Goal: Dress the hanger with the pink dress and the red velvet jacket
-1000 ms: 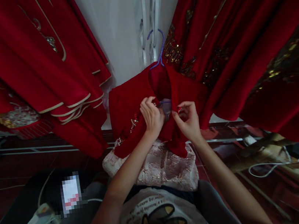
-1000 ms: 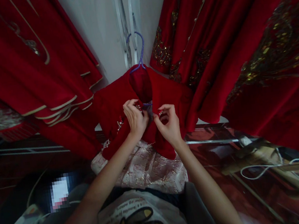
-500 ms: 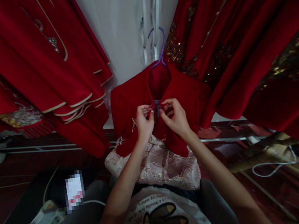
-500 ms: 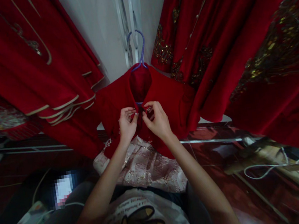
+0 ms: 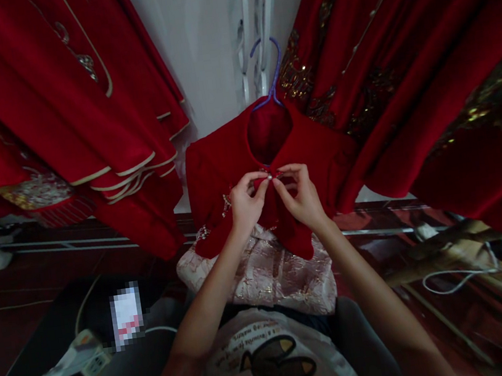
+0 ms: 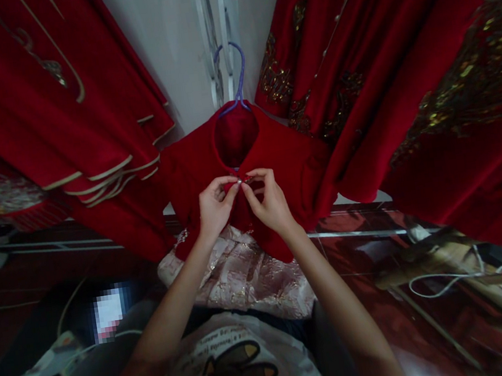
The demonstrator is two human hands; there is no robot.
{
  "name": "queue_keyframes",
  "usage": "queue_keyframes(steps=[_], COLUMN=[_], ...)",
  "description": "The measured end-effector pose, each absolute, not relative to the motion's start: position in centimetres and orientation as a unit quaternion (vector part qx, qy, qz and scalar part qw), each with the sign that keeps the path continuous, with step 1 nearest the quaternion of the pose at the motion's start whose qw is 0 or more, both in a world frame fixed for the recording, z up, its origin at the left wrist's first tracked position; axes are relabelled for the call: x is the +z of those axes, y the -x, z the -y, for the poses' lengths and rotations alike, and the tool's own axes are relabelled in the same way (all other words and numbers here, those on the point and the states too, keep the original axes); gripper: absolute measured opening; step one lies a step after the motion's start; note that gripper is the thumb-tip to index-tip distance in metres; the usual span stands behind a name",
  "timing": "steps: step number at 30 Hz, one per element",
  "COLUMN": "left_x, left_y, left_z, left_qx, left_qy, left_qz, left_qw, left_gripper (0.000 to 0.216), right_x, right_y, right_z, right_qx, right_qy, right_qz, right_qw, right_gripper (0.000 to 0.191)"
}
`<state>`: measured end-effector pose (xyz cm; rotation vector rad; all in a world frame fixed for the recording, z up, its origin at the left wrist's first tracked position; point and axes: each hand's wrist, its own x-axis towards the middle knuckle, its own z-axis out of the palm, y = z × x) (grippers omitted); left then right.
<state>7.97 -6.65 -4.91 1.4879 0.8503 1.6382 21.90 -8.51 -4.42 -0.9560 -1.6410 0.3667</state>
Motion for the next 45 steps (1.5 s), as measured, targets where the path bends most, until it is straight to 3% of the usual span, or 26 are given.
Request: queue_keyframes(steps=[10,15,20,28,45], left_x=[-4.4,-4.4,-4.3,-2.2,-0.6], left_y=[-6.5,-7.0,-6.8,-6.5,-6.1], left_z=[5.7,6.0,6.3,6.3,5.6], left_qx=[0.6,0.601,0.555,0.486,0.4], left_qy=[-0.6,-0.624,-0.713,-0.787,-0.86], left_qz=[-0.297,-0.33,-0.351,-0.363,-0.314], left_qw=[0.438,0.375,0.245,0.108,0.035], left_gripper=[0.014,0.011,0.009,0.004,0.008], right_x=[-4.1,-3.0,-2.3,-2.8,-2.7], right_y=[-22.5,-22.4,-22.4,-22.8,-23.2], right_z=[8.2,8.5,8.6,7.9,7.7], right_qx=[0.185,0.151,0.149,0.257,0.318], right_qy=[0.392,0.408,0.416,0.39,0.373], right_qz=[0.692,0.698,0.693,0.648,0.614], right_qw=[0.577,0.569,0.57,0.602,0.619], right_gripper=[0.019,0.018,0.02,0.023,0.028])
